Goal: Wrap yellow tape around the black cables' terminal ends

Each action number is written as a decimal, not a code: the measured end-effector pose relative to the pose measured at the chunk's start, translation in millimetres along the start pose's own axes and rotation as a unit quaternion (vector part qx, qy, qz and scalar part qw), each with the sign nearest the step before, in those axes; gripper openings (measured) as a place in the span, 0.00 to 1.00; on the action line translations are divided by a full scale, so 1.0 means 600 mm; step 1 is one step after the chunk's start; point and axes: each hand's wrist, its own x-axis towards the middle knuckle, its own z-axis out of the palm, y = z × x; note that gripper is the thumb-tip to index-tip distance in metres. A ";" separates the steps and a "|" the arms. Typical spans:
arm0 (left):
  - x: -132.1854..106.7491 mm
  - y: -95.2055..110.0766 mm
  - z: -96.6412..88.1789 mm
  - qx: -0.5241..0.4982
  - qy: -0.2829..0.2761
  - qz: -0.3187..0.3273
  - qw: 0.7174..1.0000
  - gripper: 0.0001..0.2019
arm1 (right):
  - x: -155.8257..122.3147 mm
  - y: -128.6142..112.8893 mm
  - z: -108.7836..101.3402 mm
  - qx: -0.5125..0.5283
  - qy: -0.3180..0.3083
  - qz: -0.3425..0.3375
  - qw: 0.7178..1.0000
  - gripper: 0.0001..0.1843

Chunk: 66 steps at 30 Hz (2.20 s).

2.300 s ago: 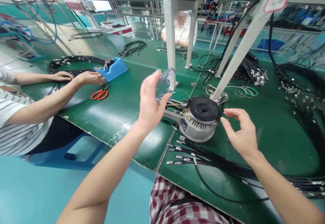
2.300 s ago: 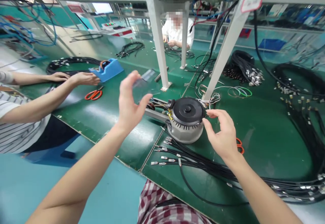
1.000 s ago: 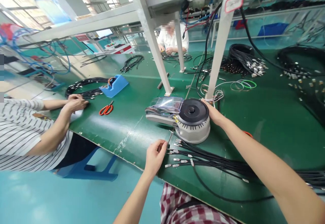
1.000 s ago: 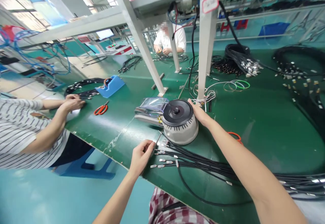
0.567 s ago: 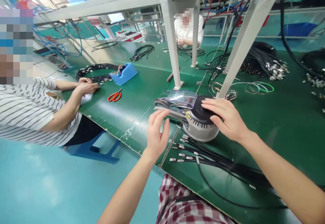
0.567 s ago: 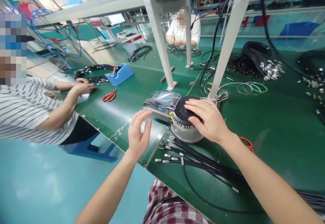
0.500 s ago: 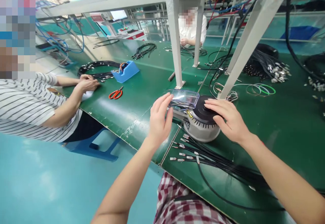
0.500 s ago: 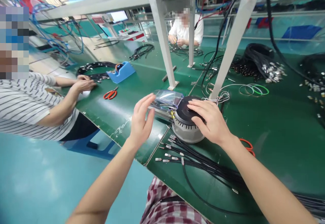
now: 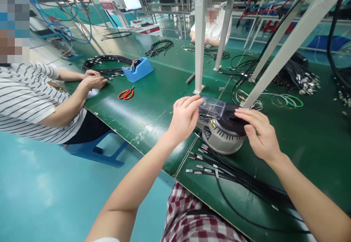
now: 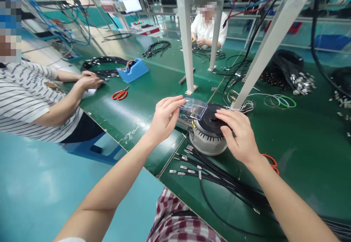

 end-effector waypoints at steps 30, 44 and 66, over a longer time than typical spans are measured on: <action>-0.171 -0.066 0.022 -0.170 0.132 -0.325 0.921 0.20 | -0.054 -0.047 -0.014 -0.010 0.102 0.036 0.994 0.14; -0.187 -0.126 0.038 -0.268 0.169 -0.398 0.861 0.22 | -0.025 -0.099 0.056 -0.203 0.070 -0.017 0.977 0.18; -0.186 -0.126 0.039 -0.265 0.164 -0.388 0.867 0.21 | -0.016 -0.101 0.068 -0.099 0.127 0.005 0.987 0.07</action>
